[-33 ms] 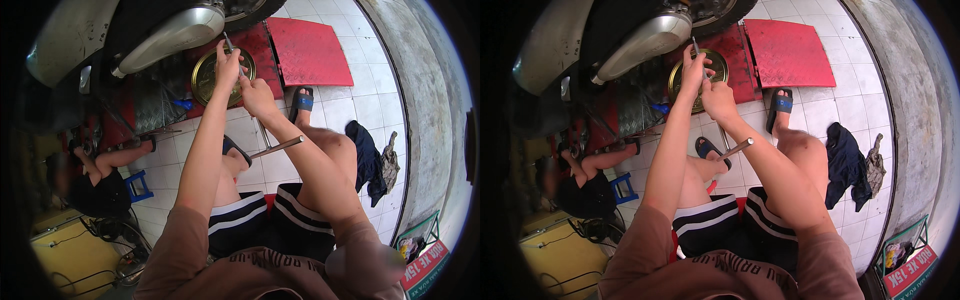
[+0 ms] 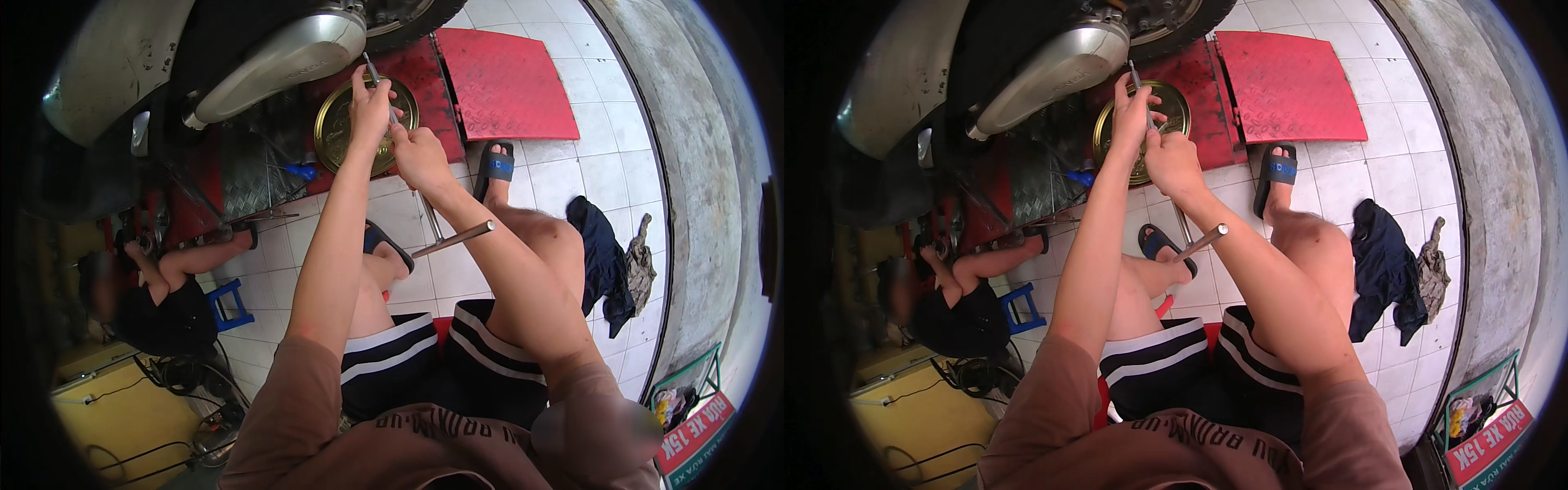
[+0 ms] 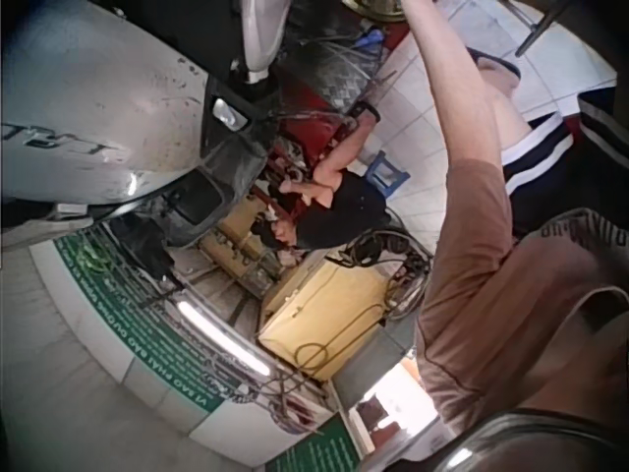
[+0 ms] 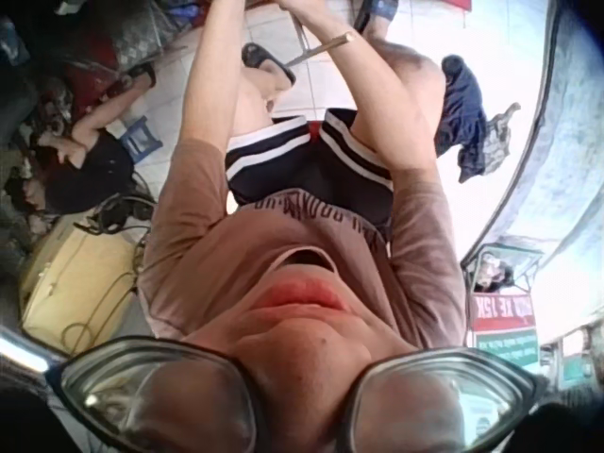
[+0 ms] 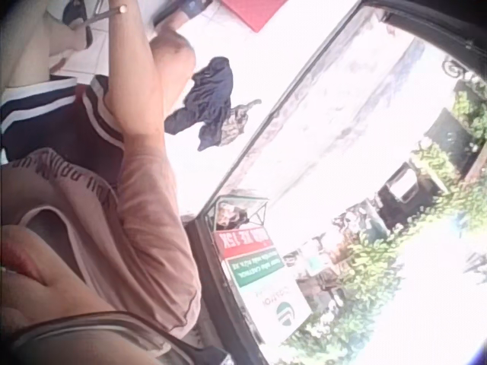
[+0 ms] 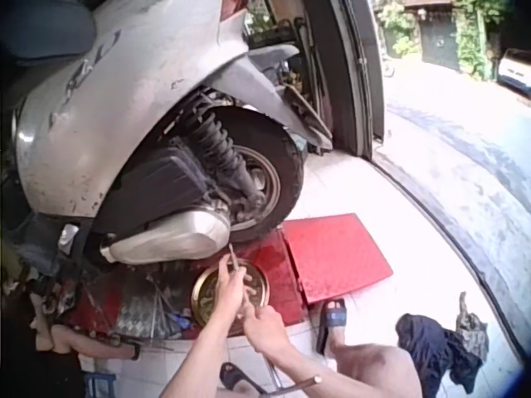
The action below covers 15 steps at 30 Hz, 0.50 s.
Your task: The person uses a blue screwdriver and a T-handle wrench to loosen and tighten bolts on the rear undercarriage of a white scooter. They place removed bolts into a gold-colored tray on the floor and repeatedly adjust the same fasteners.
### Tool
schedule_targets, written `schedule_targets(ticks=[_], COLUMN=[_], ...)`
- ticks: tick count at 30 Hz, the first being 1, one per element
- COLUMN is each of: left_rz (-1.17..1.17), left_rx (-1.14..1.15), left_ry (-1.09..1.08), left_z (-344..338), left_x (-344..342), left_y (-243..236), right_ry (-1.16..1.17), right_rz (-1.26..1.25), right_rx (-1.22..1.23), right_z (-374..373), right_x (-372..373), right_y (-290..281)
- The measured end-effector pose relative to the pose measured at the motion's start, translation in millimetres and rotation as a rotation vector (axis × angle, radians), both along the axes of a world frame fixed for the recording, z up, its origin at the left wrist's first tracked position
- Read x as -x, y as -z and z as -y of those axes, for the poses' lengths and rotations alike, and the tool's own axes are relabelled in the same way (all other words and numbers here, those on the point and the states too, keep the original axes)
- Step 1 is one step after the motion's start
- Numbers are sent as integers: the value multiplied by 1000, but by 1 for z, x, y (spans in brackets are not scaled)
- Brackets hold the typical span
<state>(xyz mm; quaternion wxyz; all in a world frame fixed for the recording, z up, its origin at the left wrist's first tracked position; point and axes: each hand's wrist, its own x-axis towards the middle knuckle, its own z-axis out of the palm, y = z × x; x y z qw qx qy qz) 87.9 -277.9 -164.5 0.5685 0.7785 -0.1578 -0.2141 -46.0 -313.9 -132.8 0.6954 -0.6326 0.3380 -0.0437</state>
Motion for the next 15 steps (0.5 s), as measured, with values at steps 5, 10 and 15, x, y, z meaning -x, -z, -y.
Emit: schedule_targets(ticks=[5,10,15], left_rz=[12,-8,0], left_rx=[4,81,51], left_ry=[-21,-32,-6], left_z=[-5,-7,-14], left_x=[-5,-9,-14], left_y=[0,3,9], right_ry=[-17,7,-1], right_rz=[-22,56,-8], right_rx=[13,149,63], right_z=[0,-4,-11], right_x=[-3,-13,-12], right_y=[-3,22,15])
